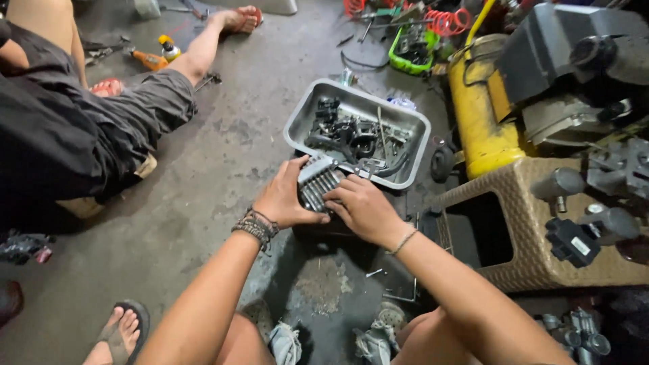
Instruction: Inspecting and assembling motorcycle engine components, specifically focusing on the cylinder block and piston assembly.
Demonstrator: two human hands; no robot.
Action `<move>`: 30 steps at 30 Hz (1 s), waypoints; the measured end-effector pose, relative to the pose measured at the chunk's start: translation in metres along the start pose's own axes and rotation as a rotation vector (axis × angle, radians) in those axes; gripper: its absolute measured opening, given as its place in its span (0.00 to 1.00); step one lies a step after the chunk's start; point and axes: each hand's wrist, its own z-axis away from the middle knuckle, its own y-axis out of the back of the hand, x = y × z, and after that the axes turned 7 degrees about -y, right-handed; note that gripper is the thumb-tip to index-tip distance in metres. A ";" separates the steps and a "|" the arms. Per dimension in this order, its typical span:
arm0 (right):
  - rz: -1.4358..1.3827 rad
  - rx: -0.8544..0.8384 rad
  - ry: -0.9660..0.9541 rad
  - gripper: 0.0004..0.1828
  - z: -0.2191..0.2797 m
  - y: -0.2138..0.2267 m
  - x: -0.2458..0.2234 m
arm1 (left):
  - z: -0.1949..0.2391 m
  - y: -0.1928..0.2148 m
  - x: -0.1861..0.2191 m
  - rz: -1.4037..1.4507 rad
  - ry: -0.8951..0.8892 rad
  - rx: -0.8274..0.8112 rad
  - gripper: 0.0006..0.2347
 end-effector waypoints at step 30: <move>0.109 -0.036 -0.013 0.10 0.011 0.020 0.002 | -0.002 0.014 0.009 0.020 0.060 -0.089 0.52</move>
